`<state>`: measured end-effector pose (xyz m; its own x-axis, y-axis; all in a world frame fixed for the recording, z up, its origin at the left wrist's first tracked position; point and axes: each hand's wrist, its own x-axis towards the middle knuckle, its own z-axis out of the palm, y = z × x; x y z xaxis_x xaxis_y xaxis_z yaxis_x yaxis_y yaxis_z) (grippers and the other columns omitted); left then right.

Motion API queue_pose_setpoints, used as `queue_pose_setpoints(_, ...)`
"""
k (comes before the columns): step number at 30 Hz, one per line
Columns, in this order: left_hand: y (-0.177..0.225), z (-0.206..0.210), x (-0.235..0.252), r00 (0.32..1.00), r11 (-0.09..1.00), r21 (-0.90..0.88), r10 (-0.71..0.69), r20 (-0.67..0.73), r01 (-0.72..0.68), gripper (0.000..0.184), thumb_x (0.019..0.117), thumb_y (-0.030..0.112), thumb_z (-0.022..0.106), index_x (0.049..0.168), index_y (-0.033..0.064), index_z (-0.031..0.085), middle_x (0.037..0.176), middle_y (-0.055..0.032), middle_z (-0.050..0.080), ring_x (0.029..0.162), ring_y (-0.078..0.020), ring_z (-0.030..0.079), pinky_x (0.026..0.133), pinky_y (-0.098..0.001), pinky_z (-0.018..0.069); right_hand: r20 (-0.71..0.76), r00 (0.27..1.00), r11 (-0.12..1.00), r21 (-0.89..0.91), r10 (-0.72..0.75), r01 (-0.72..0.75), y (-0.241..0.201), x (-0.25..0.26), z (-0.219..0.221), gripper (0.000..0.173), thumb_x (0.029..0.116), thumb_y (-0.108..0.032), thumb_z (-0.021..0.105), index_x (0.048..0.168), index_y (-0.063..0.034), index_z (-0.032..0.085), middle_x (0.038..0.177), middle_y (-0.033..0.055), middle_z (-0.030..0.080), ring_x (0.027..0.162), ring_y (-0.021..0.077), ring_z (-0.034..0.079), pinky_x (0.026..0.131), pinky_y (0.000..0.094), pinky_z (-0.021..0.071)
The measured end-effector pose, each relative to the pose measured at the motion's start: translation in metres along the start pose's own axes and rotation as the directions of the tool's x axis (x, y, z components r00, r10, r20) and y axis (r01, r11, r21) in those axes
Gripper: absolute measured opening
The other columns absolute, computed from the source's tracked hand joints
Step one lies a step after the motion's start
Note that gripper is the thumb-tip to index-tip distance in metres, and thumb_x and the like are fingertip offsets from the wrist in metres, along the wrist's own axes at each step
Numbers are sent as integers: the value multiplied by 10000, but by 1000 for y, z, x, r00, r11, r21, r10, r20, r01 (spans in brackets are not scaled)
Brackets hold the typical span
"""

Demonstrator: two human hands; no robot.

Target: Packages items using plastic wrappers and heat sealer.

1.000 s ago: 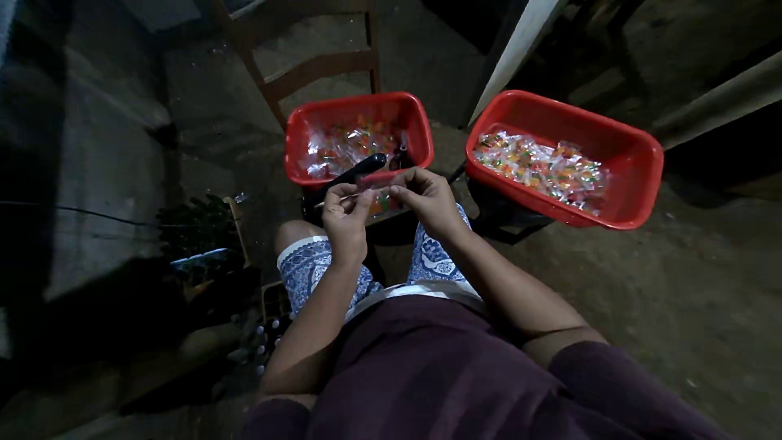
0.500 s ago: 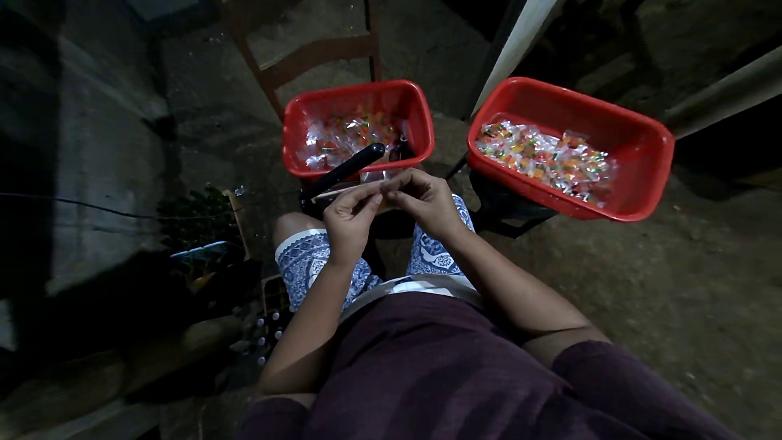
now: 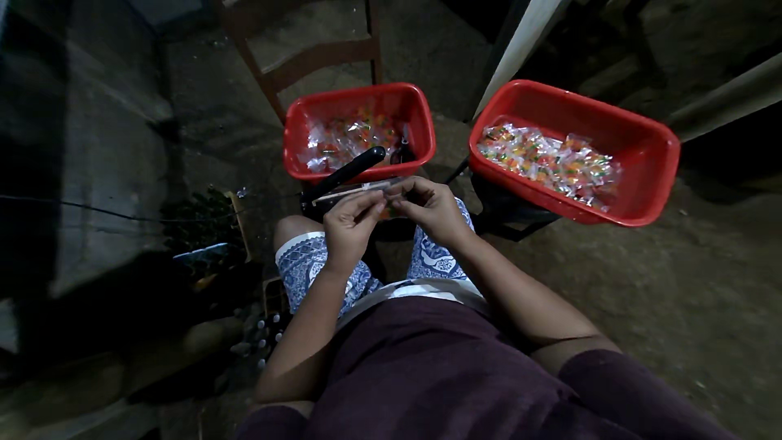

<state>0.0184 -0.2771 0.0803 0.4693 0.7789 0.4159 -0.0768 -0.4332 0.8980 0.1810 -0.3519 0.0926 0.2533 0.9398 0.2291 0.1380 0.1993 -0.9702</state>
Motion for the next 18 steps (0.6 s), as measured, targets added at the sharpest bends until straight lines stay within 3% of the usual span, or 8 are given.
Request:
queue_pose_setpoints(6,4,-1,1,999,999,-23,-40,20,40,373,892,-74,700,1260,-97,641,1106,-116,722,993,-88,705,899,-238,584,1,1000,999,31,15,-15,-1,1,-2,272,939,22,643,1211,21,656,1028,36,709,833,23,662,768,193,573)
queue_pose_setpoints(12,4,-6,5,997,946,317,56,57,-71,274,908,16,728,1177,-34,723,1003,-127,735,908,-112,699,842,-232,568,-14,996,977,-196,-88,83,3,1,-4,273,931,-9,662,1198,39,690,1085,105,692,899,60,668,808,197,570)
queue_pose_setpoints(18,4,-7,5,996,928,370,14,85,-44,165,926,45,728,1079,-12,754,1073,-151,732,968,-157,716,871,-273,581,-20,985,900,-410,-171,147,5,-1,-2,205,934,-16,671,1127,25,728,1011,137,697,877,124,675,791,230,563)
